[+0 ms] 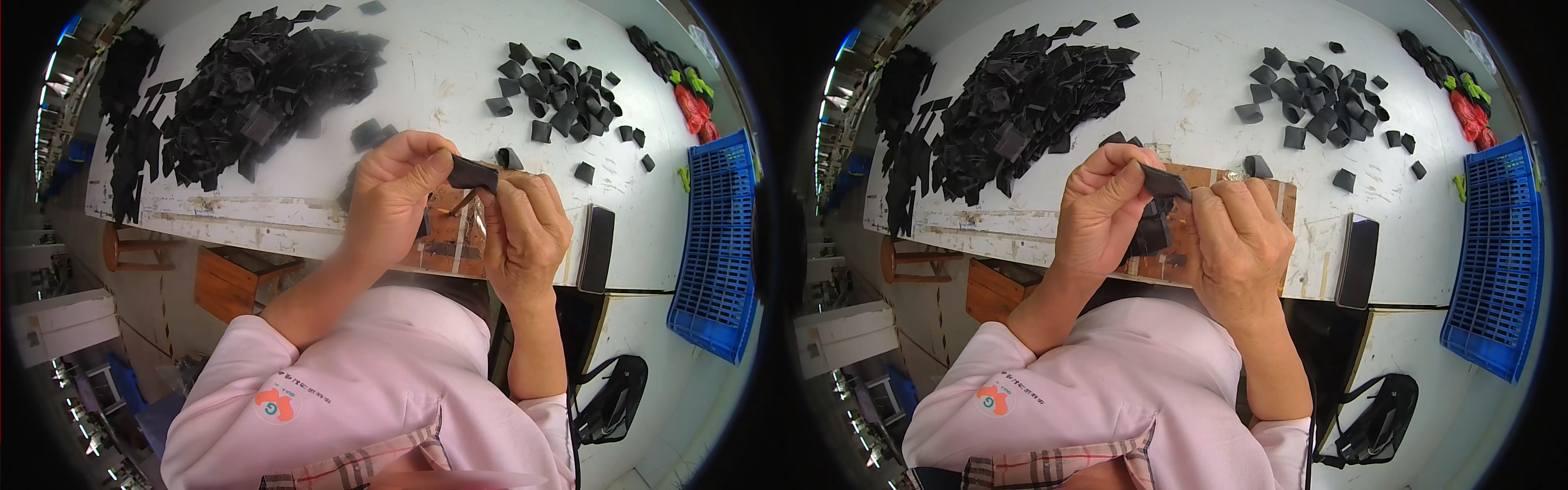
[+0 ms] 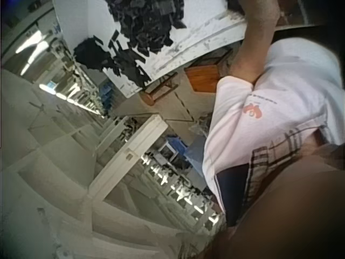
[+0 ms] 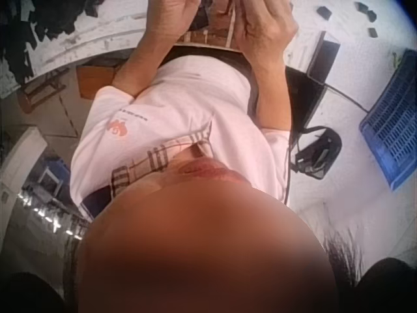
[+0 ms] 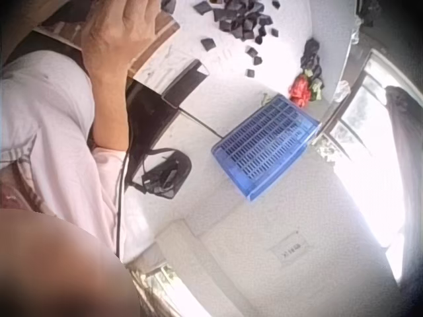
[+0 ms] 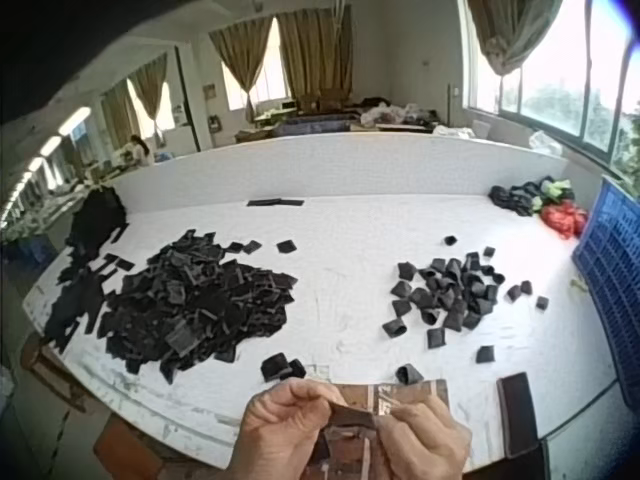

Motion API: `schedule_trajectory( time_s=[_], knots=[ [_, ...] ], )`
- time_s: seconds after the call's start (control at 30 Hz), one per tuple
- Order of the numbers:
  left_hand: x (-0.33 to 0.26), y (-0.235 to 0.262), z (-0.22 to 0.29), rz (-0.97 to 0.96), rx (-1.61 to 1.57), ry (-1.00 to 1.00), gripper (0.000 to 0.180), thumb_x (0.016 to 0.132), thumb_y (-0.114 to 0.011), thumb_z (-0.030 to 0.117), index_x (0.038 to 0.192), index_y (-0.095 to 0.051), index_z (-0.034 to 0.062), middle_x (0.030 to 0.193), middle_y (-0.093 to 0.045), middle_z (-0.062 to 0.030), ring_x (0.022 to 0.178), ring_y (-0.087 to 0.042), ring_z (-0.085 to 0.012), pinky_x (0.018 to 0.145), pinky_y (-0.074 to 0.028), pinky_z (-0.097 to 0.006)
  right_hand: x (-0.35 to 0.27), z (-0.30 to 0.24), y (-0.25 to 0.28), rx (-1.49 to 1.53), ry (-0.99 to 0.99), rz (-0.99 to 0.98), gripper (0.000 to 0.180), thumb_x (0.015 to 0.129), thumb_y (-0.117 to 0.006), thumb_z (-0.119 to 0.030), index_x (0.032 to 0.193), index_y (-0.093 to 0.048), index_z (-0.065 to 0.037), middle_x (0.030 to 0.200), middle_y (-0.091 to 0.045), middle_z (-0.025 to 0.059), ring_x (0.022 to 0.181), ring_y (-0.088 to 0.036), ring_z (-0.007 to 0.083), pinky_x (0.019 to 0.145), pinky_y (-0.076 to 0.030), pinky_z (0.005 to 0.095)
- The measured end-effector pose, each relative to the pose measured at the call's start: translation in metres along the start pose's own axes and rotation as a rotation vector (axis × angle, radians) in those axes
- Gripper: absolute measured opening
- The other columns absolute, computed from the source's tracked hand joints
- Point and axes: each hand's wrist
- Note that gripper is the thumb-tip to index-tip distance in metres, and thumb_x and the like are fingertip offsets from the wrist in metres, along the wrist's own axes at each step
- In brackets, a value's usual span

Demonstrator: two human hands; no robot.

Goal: The recorder is applying a liquid adhesive using a small brush to small black rectangular components on a workbench in an industrial setting.

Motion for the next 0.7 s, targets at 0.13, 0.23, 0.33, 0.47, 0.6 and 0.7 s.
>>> schedule_trajectory(
  time_s=[0.13,0.23,0.33,0.47,0.6,0.7],
  knots=[
    [0.002,-0.001,0.000,0.008,0.129,-0.004,0.009,0.084,-0.053,0.008,0.087,-0.057,0.0001,0.083,-0.058,-0.0055,0.078,-0.052,-0.0099,0.076,-0.040,-0.022,0.006,-0.005,0.007,-0.048,0.007,-0.054,0.016,0.059,-0.062,0.002,0.074,-0.054,-0.001,0.067,-0.048,0.0068,0.057,-0.046,0.0216,0.047,-0.038,0.0313],
    [0.009,0.010,0.000,0.108,0.336,-0.067,0.009,0.084,-0.054,0.008,0.087,-0.057,-0.0004,0.083,-0.058,-0.0049,0.073,-0.053,-0.0081,0.072,-0.041,-0.022,0.015,-0.005,0.021,0.148,-0.209,-0.192,0.009,0.070,-0.061,-0.001,0.070,-0.053,0.000,0.063,-0.046,0.0075,0.054,-0.046,0.0180,0.045,-0.035,0.0277],
    [0.036,0.060,-0.010,0.313,0.915,-0.219,0.012,0.081,-0.052,0.004,0.089,-0.056,-0.0031,0.081,-0.058,-0.0052,0.072,-0.053,-0.0076,0.068,-0.044,-0.022,0.030,0.017,0.035,0.945,-0.792,0.145,0.025,0.085,-0.053,-0.020,0.078,-0.061,0.003,0.069,-0.056,0.0032,0.055,-0.040,0.0061,0.047,-0.031,0.0206],
    [0.060,0.135,-0.025,0.405,1.450,-0.111,0.032,0.072,-0.061,0.016,0.099,-0.054,-0.0004,0.080,-0.057,-0.0152,0.071,-0.056,-0.0246,0.066,-0.045,-0.033,0.007,0.030,0.021,0.622,-0.871,0.108,0.032,0.086,-0.051,-0.028,0.083,-0.061,0.003,0.063,-0.053,0.0007,0.052,-0.042,0.0051,0.047,-0.032,0.0165],
    [0.058,0.119,-0.029,0.313,1.745,-0.149,0.035,0.070,-0.064,0.019,0.098,-0.056,0.0004,0.087,-0.056,-0.0157,0.080,-0.056,-0.0277,0.073,-0.045,-0.034,-0.031,0.014,0.010,0.728,-1.002,-0.144,0.028,0.087,-0.052,-0.025,0.079,-0.060,0.001,0.062,-0.051,-0.0010,0.052,-0.041,0.0043,0.046,-0.032,0.0163],
    [0.062,0.126,-0.027,0.310,1.862,-0.023,0.033,0.069,-0.065,0.019,0.095,-0.056,-0.0003,0.090,-0.054,-0.0180,0.086,-0.054,-0.0327,0.076,-0.044,-0.037,-0.042,0.005,0.006,0.731,-1.039,-0.189,0.027,0.087,-0.052,-0.024,0.079,-0.060,0.000,0.062,-0.051,-0.0011,0.053,-0.041,0.0034,0.046,-0.033,0.0159]
  ],
)
Point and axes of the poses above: each hand's wrist, its own x-axis towards the middle knuckle, its own y-axis out of the back of the hand, z = x × y
